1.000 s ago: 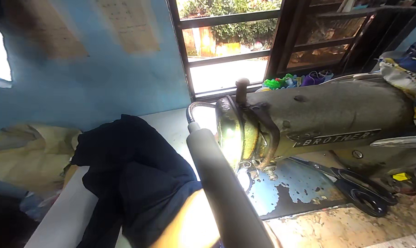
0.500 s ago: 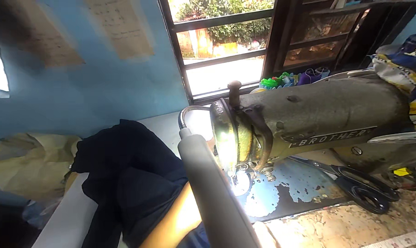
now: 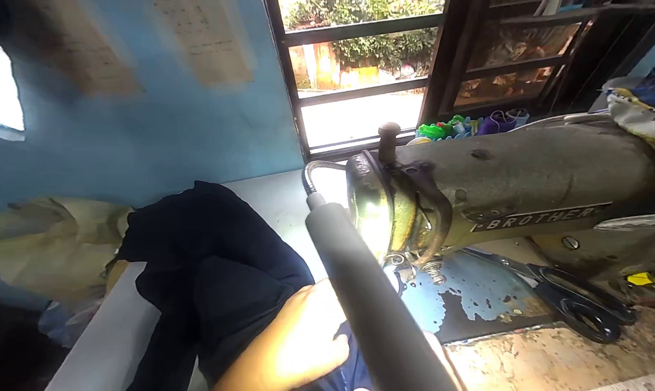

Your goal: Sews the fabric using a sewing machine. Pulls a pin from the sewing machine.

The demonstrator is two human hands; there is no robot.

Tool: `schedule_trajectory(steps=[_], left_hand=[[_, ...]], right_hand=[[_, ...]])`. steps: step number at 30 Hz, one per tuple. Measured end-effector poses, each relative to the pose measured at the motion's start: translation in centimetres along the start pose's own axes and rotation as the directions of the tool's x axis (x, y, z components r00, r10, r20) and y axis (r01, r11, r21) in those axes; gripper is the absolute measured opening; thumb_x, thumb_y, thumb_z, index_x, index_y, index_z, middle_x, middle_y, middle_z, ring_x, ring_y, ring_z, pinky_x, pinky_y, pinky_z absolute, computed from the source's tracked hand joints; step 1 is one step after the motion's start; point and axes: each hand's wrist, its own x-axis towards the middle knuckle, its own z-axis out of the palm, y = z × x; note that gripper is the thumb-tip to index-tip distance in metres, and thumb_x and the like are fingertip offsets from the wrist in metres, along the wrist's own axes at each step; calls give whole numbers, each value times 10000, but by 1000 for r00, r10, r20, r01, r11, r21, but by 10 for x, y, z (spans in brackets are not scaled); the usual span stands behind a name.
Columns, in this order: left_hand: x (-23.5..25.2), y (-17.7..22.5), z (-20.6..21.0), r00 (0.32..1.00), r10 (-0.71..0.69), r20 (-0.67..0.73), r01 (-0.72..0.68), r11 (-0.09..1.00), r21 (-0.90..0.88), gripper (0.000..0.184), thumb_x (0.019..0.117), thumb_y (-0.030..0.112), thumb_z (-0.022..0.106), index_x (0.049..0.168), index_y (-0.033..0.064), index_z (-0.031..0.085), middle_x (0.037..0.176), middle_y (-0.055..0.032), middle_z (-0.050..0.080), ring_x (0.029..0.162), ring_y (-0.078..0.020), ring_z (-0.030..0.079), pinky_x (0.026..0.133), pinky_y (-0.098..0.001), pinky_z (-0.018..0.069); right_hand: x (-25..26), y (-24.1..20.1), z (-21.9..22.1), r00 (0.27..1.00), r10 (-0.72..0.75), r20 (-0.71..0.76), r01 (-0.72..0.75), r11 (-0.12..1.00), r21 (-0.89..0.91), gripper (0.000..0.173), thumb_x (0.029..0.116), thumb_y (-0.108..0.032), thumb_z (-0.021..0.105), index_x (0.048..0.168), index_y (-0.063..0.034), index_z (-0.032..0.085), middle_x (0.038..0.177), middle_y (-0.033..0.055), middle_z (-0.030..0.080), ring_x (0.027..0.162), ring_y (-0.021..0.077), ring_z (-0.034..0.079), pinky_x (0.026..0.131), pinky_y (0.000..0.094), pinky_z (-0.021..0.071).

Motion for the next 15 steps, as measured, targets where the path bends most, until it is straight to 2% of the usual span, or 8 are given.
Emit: schedule_trajectory(steps=[2, 3, 4, 6, 8, 12, 15], left_hand=[[3, 1, -13, 978, -26, 209, 34, 999, -32, 542, 823, 188, 627, 1345, 44, 651, 1358, -175, 615, 1292, -372, 549, 990, -567, 469], [4, 3, -17, 960, -39, 277, 55, 997, -47, 596, 816, 161, 655, 1396, 34, 607, 1405, -186, 579, 1323, -387, 508, 1004, -584, 438], [3, 4, -18, 952, -42, 302, 62, 997, -56, 627, 810, 136, 666, 1422, 29, 581, 1434, -192, 557, 1345, -398, 484, 1012, -599, 423], [-2, 1, -15, 967, 5, 255, 13, 997, -72, 635, 792, 105, 643, 1420, 36, 581, 1423, -199, 560, 1330, -418, 491, 976, -615, 433], [-8, -5, -7, 984, 96, 150, -84, 993, -84, 595, 781, 93, 594, 1375, 84, 632, 1370, -206, 596, 1264, -433, 541, 914, -623, 457], [-10, -17, -3, 984, 174, 39, -167, 976, -142, 474, 849, 142, 524, 1286, 151, 708, 1346, -192, 625, 1283, -394, 562, 1017, -609, 434], [-9, -27, -1, 973, 230, -15, -230, 964, -131, 329, 879, 185, 554, 1117, 176, 781, 1271, -139, 661, 1232, -328, 586, 1021, -542, 451]], right_hand=[[2, 17, -2, 992, -117, 55, 115, 993, 34, 572, 976, -397, 587, 1332, 48, 634, 1322, 213, 660, 1239, 426, 609, 1043, 682, 374], [3, 24, -1, 983, -158, 90, 155, 987, 42, 621, 988, -442, 557, 1381, 37, 603, 1431, 193, 604, 1334, 411, 554, 1096, 686, 320], [3, 30, -1, 975, -192, 110, 187, 981, 55, 653, 989, -462, 541, 1410, 36, 580, 1484, 181, 564, 1379, 398, 516, 1120, 672, 300], [4, 38, 2, 962, -248, 114, 240, 967, 81, 679, 1002, -484, 510, 1412, 54, 567, 1475, 207, 562, 1378, 402, 516, 1120, 670, 311], [6, 44, 2, 949, -302, 88, 297, 952, 73, 670, 1008, -519, 489, 1364, 33, 617, 1433, 207, 597, 1348, 400, 544, 1109, 653, 351], [10, 54, 1, 924, -377, 71, 370, 924, 92, 647, 997, -565, 485, 1290, -20, 676, 1397, 197, 624, 1322, 378, 566, 1103, 647, 342], [8, 59, -1, 922, -378, 82, 370, 924, 98, 666, 954, -648, 510, 1248, -78, 690, 1439, 148, 606, 1347, 357, 547, 1109, 653, 332]])
